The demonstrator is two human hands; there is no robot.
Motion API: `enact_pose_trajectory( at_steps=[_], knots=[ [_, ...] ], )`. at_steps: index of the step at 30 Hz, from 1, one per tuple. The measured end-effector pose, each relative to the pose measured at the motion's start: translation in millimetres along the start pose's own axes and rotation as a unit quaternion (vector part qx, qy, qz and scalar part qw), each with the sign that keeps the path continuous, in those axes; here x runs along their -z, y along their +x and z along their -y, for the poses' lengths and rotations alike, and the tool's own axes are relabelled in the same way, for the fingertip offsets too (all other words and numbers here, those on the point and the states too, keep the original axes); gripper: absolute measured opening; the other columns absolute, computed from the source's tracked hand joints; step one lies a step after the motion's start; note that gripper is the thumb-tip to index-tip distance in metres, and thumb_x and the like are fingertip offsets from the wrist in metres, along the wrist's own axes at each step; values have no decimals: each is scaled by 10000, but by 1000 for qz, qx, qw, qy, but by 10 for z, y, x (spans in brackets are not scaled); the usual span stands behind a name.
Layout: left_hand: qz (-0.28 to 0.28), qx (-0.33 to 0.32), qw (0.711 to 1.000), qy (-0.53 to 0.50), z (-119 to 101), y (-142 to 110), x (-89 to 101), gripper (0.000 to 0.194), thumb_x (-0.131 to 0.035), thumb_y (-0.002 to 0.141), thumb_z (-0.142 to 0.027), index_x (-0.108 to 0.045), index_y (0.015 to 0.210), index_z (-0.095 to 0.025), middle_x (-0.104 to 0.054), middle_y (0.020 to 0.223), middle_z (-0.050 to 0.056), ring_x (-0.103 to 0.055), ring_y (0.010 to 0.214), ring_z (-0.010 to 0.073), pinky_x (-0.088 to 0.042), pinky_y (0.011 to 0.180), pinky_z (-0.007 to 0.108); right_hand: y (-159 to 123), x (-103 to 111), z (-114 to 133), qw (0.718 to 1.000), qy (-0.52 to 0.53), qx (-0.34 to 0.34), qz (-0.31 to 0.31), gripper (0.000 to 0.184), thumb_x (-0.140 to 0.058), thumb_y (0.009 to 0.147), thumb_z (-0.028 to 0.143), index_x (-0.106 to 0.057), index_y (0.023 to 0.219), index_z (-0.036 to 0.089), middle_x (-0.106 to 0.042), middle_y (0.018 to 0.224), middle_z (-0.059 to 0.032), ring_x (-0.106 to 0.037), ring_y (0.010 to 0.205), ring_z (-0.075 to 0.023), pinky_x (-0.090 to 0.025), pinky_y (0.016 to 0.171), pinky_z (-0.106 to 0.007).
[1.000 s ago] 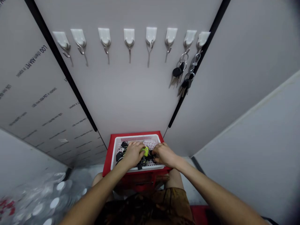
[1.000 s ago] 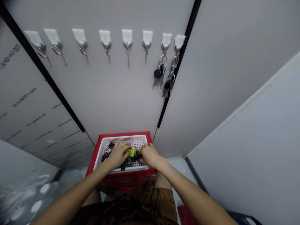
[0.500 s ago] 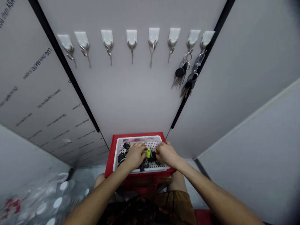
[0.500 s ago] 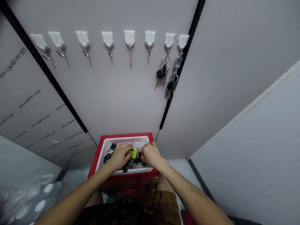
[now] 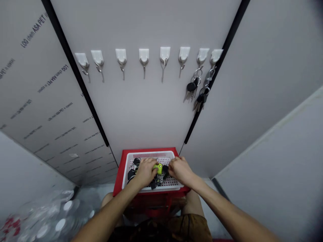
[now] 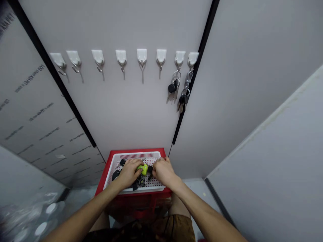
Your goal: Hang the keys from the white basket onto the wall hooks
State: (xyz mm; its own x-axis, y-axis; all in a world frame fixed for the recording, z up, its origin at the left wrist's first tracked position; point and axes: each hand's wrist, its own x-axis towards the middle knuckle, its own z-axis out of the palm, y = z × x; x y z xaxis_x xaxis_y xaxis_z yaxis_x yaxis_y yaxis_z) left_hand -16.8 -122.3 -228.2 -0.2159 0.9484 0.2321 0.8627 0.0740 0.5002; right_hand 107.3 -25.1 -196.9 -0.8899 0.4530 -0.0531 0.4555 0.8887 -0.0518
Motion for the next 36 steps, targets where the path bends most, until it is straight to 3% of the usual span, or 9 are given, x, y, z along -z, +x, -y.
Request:
enact_pose_trajectory(
  at_steps=[5,12,16,19,25,29,32,36],
  knots=[
    [-60,2,991,-120,-120,120,55,354,-447,644,-168,-437,997,-180,-487,1027,38,-404,963,140,-292,853,296,52,248,-100,987,152,4,-46,187,-376,671,228,-537,618,149,-563,612,-27,-467,564,-105,-309,534,-206],
    [0,11,932,-362,-309,402,201,293,-433,661,-171,-477,948,-129,-544,948,49,-484,859,128,-365,785,267,158,520,-146,925,367,8,-99,193,-382,675,281,-492,623,131,-493,525,15,-428,489,-76,-332,495,-185],
    [-5,27,897,-441,-393,479,330,284,-454,640,-122,-478,923,-112,-550,936,55,-488,852,123,-366,782,259,205,660,-142,890,438,-12,-122,186,-406,654,296,-474,602,131,-474,496,24,-431,466,-75,-347,482,-189],
    [-24,19,902,-430,-428,533,421,325,-495,606,-111,-469,930,-117,-555,918,43,-489,834,117,-366,773,248,250,766,-116,875,459,-19,-152,185,-410,650,299,-476,599,134,-471,490,27,-423,448,-72,-354,475,-192],
    [-85,15,931,-355,-527,792,751,193,-432,649,-160,-518,811,-99,-543,584,-3,-458,507,70,-387,518,200,344,1095,-136,858,466,11,-215,196,-438,633,315,-496,652,129,-484,514,20,-439,480,-79,-364,490,-196],
    [-152,-23,916,-370,-743,1039,1096,237,-484,598,-131,-505,833,-121,-570,695,15,-487,581,74,-396,557,188,380,1512,-189,856,407,17,-320,209,-436,635,324,-513,615,130,-483,490,20,-439,466,-82,-361,486,-200],
    [-193,-34,897,-396,-949,1258,1346,257,-486,607,-154,-482,863,-130,-574,698,17,-488,526,61,-396,520,181,431,1874,-218,831,367,11,-417,205,-444,630,315,-524,606,128,-497,482,15,-452,456,-85,-363,475,-198],
    [-230,-29,897,-376,-1172,1561,1602,235,-484,628,-193,-494,850,-117,-578,665,25,-483,467,54,-388,478,175,544,2262,-264,808,308,-12,-503,212,-432,638,298,-547,614,122,-510,463,7,-463,431,-88,-364,456,-197]
  ],
)
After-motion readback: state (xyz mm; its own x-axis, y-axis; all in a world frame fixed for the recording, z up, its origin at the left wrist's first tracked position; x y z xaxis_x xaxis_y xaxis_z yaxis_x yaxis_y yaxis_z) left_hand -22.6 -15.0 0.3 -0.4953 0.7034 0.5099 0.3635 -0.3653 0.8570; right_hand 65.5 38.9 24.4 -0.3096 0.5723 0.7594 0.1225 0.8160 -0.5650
